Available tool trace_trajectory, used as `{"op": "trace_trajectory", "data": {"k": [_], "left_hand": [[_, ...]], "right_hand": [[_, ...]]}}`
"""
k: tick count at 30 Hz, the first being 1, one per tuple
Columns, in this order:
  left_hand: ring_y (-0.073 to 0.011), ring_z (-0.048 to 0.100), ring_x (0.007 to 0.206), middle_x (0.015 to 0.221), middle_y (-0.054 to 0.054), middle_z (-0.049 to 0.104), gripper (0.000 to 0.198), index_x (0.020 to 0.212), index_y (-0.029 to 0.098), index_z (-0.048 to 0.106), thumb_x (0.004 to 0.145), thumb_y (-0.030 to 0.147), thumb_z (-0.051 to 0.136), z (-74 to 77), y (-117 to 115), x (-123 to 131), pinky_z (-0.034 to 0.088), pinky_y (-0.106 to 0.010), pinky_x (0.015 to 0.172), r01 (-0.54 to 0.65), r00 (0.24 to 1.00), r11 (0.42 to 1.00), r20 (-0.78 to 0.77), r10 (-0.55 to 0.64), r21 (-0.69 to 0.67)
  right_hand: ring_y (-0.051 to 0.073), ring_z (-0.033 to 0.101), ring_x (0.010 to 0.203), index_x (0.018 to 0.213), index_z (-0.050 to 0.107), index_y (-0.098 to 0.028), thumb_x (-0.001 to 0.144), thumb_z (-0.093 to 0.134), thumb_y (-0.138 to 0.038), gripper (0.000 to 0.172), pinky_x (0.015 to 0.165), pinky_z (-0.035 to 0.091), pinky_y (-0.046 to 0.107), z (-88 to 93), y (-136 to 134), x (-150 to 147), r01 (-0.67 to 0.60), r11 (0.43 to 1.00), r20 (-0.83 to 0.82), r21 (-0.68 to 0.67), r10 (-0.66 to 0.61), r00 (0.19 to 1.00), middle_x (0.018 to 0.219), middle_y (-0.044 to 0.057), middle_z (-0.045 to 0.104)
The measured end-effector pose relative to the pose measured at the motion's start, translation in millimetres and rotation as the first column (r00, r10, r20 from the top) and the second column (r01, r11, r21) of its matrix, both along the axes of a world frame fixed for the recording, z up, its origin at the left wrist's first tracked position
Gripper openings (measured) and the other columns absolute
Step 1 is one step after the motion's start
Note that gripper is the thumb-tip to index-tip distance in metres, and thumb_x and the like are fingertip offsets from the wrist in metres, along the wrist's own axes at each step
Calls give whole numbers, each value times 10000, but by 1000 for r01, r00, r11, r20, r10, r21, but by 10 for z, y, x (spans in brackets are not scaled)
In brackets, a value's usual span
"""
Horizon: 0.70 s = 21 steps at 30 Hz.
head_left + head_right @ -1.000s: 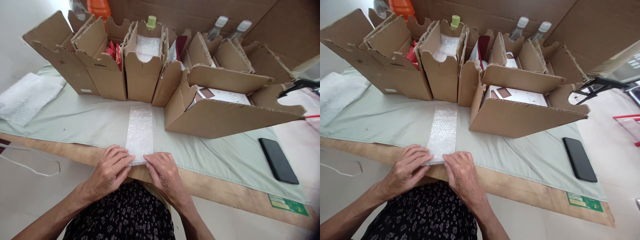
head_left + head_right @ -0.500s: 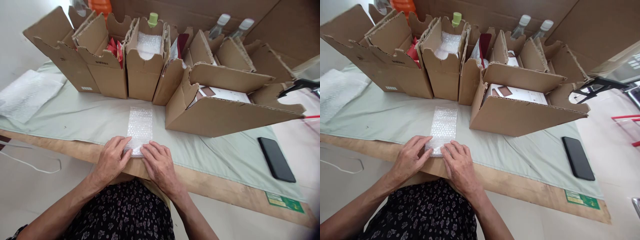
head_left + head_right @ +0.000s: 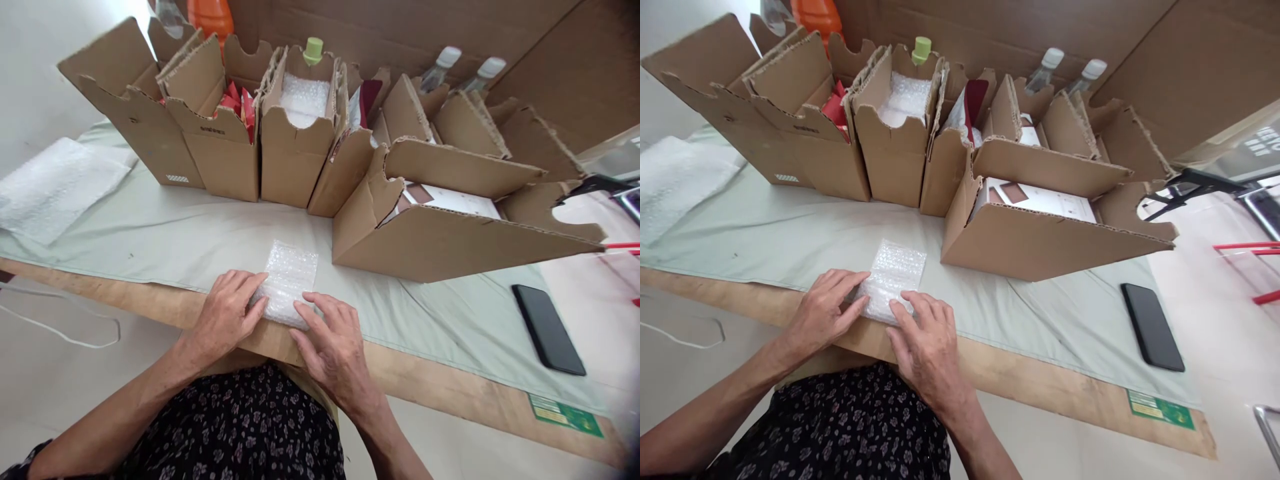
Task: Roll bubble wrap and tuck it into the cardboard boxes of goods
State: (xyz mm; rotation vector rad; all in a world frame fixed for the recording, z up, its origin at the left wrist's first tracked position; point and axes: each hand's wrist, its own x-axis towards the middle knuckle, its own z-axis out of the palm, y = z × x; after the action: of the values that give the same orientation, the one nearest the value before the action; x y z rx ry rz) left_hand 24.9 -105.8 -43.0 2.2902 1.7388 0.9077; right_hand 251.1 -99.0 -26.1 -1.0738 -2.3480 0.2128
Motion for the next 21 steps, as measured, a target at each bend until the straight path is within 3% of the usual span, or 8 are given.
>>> {"op": "trace_trajectory", "data": {"k": [4,9,12,16,19,21], "left_hand": [[-280,660,1001,1117,-130,714,293,1271,135,634,1017,271,580,37,-17,-16,553,-453,872,-43,997,999,60,43,-4],[-302,546,1348,1411,-156,597,459,1428,175,540,976,216,609,157,-199,-21,472,-483,1128,99,981,995,169,-93,-28],[-255,616,1225,1256,-111,685,391,1379,195,570,992,142,559,130,-118,12,511,-432,1059,98,981,995,171,-95,-14],[-271,664,988,1063,-114,735,312,1307,134,624,1014,205,544,5,202,78,554,-445,884,4,996,999,91,-1,-35],[-321,662,1011,1089,-152,733,357,1297,98,648,1001,278,562,-28,342,119,547,-509,896,-82,996,996,42,83,-28],[-326,664,1071,1155,-164,719,392,1302,103,652,986,325,585,8,302,135,546,-514,941,-141,982,990,125,143,-29]], "right_hand": [[270,676,1090,1260,645,-181,1014,569,-170,258,918,501,434,-43,85,-31,-51,998,30,-30,52,998,1214,114,751],[212,716,888,1269,657,-177,1053,544,-234,250,819,528,372,-43,220,-24,-33,978,-136,-204,6,991,1075,77,799],[228,720,933,1273,662,-191,1061,536,-288,265,827,528,378,-37,237,16,6,973,-112,-229,-32,993,1120,81,793],[290,666,1152,1298,641,-166,1050,555,-315,303,932,502,433,-39,189,34,143,990,-69,-3,-142,987,1292,160,716],[337,607,1267,1316,644,-172,994,629,-261,335,997,477,484,-60,214,-5,89,995,75,35,-92,993,1392,174,667],[343,615,1264,1330,647,-179,965,624,-180,365,980,485,483,-93,290,-26,73,997,148,-16,-70,987,1398,161,675]]}}
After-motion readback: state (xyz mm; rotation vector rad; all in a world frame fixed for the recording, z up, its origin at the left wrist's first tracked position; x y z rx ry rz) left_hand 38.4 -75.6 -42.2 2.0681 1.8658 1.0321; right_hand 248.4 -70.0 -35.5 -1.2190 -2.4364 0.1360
